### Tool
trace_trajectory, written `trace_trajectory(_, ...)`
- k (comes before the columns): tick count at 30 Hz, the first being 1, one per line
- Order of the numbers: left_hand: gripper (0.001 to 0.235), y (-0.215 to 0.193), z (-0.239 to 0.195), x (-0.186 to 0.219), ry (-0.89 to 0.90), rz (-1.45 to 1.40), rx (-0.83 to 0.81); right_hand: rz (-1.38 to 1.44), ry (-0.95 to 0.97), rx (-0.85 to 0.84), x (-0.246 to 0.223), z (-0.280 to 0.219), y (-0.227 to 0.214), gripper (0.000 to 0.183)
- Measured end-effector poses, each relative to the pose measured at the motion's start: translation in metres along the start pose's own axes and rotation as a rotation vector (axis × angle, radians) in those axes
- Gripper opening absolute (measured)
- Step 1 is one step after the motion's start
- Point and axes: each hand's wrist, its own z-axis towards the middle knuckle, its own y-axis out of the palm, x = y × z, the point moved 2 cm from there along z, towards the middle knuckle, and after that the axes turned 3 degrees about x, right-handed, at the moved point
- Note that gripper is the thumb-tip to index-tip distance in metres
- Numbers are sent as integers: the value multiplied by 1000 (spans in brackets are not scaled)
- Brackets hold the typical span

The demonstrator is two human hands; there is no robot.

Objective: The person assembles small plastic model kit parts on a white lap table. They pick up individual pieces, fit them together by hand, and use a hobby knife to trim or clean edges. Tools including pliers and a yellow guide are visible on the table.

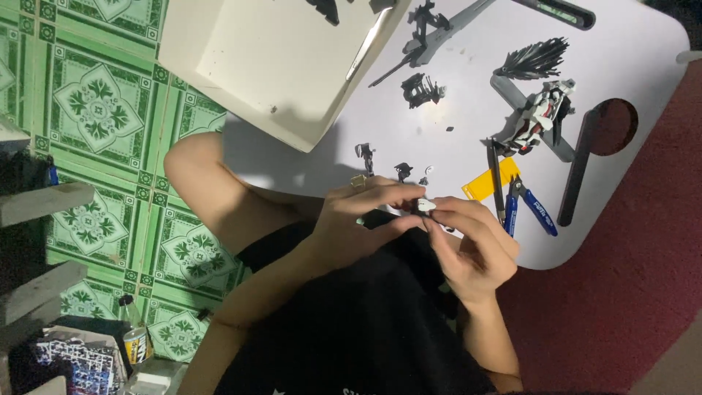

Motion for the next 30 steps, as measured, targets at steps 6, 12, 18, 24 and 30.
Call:
trace_trajectory(6, 20, 1, -2, 9, 119, 159, 50, 91, 50, -71, 3, -7, -1, 21)
trace_trajectory(12, 27, -3, -15, 2, 291, 300, -39, 46, 86, -163, -4, -1, -1, 17)
trace_trajectory(18, 16, -6, -26, -13, 569, 543, -86, 110, 318, -154, 6, -22, 6, 14)
trace_trajectory(24, 22, -11, -58, -24, 237, 363, -152, 233, 630, -247, 16, -43, 13, 19)
trace_trajectory(30, 18, -21, -58, -19, 281, 431, -157, 325, 815, -277, 25, -55, 18, 22)
